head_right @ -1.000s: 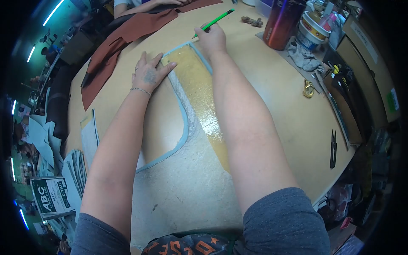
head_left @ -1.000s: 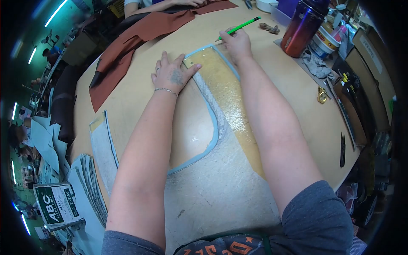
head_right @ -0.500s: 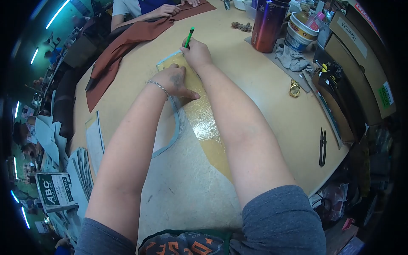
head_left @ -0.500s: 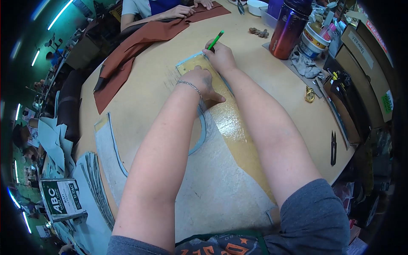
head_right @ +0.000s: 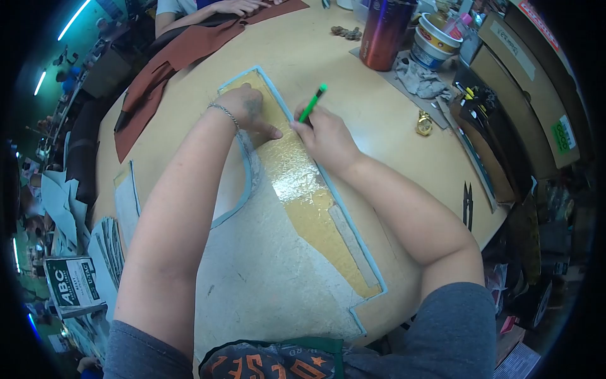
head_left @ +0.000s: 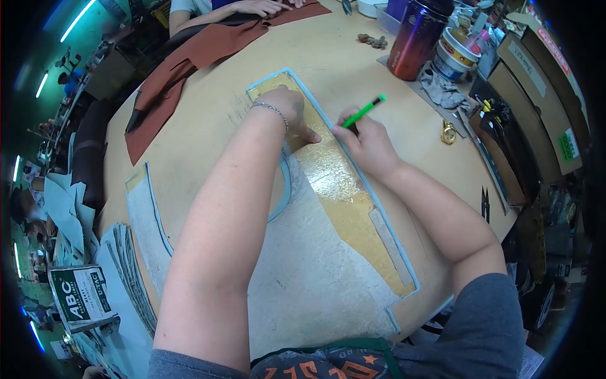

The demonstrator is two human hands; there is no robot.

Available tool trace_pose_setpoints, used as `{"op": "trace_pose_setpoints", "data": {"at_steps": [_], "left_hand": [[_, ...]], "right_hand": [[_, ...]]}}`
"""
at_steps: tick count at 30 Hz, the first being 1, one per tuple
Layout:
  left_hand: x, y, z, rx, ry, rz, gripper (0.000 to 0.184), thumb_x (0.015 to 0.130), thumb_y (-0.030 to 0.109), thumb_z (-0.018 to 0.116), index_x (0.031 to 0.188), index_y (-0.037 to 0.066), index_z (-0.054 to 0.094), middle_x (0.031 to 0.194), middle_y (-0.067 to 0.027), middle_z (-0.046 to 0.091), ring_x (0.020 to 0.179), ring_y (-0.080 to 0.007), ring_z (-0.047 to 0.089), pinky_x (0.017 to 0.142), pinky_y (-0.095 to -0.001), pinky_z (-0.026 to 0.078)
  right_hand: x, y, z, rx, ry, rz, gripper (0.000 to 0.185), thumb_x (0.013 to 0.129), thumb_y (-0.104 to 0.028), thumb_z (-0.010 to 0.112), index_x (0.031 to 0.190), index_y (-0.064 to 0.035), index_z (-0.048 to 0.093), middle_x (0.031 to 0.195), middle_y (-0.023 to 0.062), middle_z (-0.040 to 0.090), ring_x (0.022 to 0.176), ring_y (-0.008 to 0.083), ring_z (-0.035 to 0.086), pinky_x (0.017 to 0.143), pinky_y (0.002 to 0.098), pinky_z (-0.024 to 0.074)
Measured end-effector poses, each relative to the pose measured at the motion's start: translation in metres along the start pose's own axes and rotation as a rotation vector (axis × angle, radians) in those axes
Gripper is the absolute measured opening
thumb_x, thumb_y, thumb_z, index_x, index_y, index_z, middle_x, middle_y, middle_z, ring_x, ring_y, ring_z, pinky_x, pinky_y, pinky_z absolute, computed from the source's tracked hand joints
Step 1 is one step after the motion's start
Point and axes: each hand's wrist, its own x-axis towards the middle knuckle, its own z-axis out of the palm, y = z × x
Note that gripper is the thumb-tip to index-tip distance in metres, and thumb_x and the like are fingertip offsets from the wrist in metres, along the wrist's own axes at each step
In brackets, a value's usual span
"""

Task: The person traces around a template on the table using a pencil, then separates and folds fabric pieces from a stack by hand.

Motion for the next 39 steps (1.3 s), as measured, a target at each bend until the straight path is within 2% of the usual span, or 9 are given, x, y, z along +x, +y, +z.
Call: {"op": "trace_pose_setpoints", "data": {"at_steps": [8, 14, 20, 22, 23, 24, 25, 29, 39], "left_hand": [[-0.002, -0.005, 0.004, -0.026, 0.053, 0.022, 0.078, 0.053, 0.062, 0.067, 0.092, -0.004, 0.06, 0.1, -0.0174, 0.055, 0.096, -0.027, 0.054, 0.084, -0.0321, 0.042], [-0.001, -0.002, 0.011, -0.101, 0.077, -0.068, 0.081, 0.053, 0.058, 0.069, 0.101, -0.005, 0.054, 0.109, -0.0178, 0.051, 0.099, -0.0262, 0.053, 0.085, -0.0336, 0.042], [-0.025, 0.021, 0.045, -0.147, 0.312, -0.099, 0.039, 0.074, 0.039, 0.061, 0.095, 0.006, 0.06, 0.111, -0.0144, 0.051, 0.098, -0.0252, 0.053, 0.078, -0.0369, 0.043], [-0.071, 0.054, 0.079, -0.136, 0.637, 0.102, 0.022, 0.076, 0.029, 0.058, 0.086, 0.01, 0.063, 0.109, -0.0113, 0.052, 0.098, -0.0242, 0.052, 0.077, -0.0409, 0.042], [-0.09, 0.072, 0.1, -0.306, 0.635, 0.237, 0.02, 0.072, 0.028, 0.062, 0.079, 0.01, 0.064, 0.106, -0.0085, 0.053, 0.1, -0.0236, 0.051, 0.079, -0.0433, 0.04], [-0.137, 0.098, 0.093, -0.286, 0.519, 0.308, 0.022, 0.07, 0.029, 0.063, 0.084, 0.011, 0.063, 0.105, -0.0062, 0.053, 0.103, -0.0239, 0.049, 0.082, -0.0463, 0.038], [-0.162, 0.115, 0.109, -0.264, 0.634, 0.444, 0.027, 0.071, 0.03, 0.062, 0.092, 0.013, 0.06, 0.106, -0.0061, 0.052, 0.107, -0.0248, 0.047, 0.085, -0.0519, 0.036], [-0.201, 0.154, 0.146, -0.379, 0.584, 0.334, 0.052, 0.075, 0.038, 0.056, 0.117, 0.01, 0.047, 0.122, -0.0072, 0.043, 0.121, -0.0256, 0.033, 0.092, -0.0581, 0.026], [-0.199, 0.157, 0.152, -0.29, 0.56, 0.326, 0.053, 0.077, 0.039, 0.053, 0.12, 0.011, 0.045, 0.126, -0.0072, 0.04, 0.123, -0.0261, 0.031, 0.092, -0.0596, 0.025]], "right_hand": [[0.13, 0.02, 0.057, -0.018, 0.107, -0.012, 0.019, 0.077, -0.019, 0.057, 0.087, -0.0027, 0.052, 0.078, 0.0191, 0.058, 0.077, 0.0351, 0.056, 0.067, 0.0397, 0.0438], [0.006, -0.017, -0.001, -0.205, -0.103, 0.104, 0.018, 0.078, -0.018, 0.057, 0.086, -0.0029, 0.051, 0.075, 0.0174, 0.057, 0.073, 0.0341, 0.056, 0.067, 0.0396, 0.044], [-0.107, -0.043, -0.051, -0.049, -0.087, 0.144, 0.013, 0.077, -0.013, 0.059, 0.08, -0.0031, 0.052, 0.07, 0.0155, 0.057, 0.067, 0.0303, 0.057, 0.06, 0.036, 0.0437], [-0.098, -0.045, -0.053, -0.015, -0.09, 0.195, 0.014, 0.076, -0.014, 0.06, 0.08, -0.0029, 0.053, 0.068, 0.0148, 0.057, 0.065, 0.0294, 0.057, 0.059, 0.0351, 0.0435], [-0.096, -0.043, -0.055, -0.02, -0.113, 0.195, 0.014, 0.075, -0.014, 0.06, 0.08, -0.003, 0.054, 0.068, 0.015, 0.057, 0.064, 0.0297, 0.057, 0.059, 0.035, 0.0435], [-0.092, -0.041, -0.056, -0.025, -0.137, 0.193, 0.014, 0.075, -0.015, 0.061, 0.081, -0.003, 0.054, 0.067, 0.0152, 0.057, 0.064, 0.0299, 0.057, 0.059, 0.035, 0.0435], [-0.089, -0.039, -0.057, -0.032, -0.165, 0.189, 0.015, 0.074, -0.015, 0.062, 0.081, -0.0031, 0.055, 0.067, 0.0154, 0.057, 0.063, 0.0301, 0.057, 0.059, 0.0349, 0.0435], [-0.093, -0.034, -0.049, 0.001, -0.088, 0.168, 0.015, 0.074, -0.015, 0.062, 0.082, -0.0038, 0.057, 0.069, 0.017, 0.057, 0.064, 0.032, 0.057, 0.059, 0.036, 0.0437], [-0.211, -0.052, -0.085, -0.027, -0.005, 0.106, 0.015, 0.075, -0.014, 0.06, 0.082, -0.0047, 0.051, 0.068, 0.0164, 0.057, 0.066, 0.0331, 0.057, 0.059, 0.0372, 0.0444]]}}
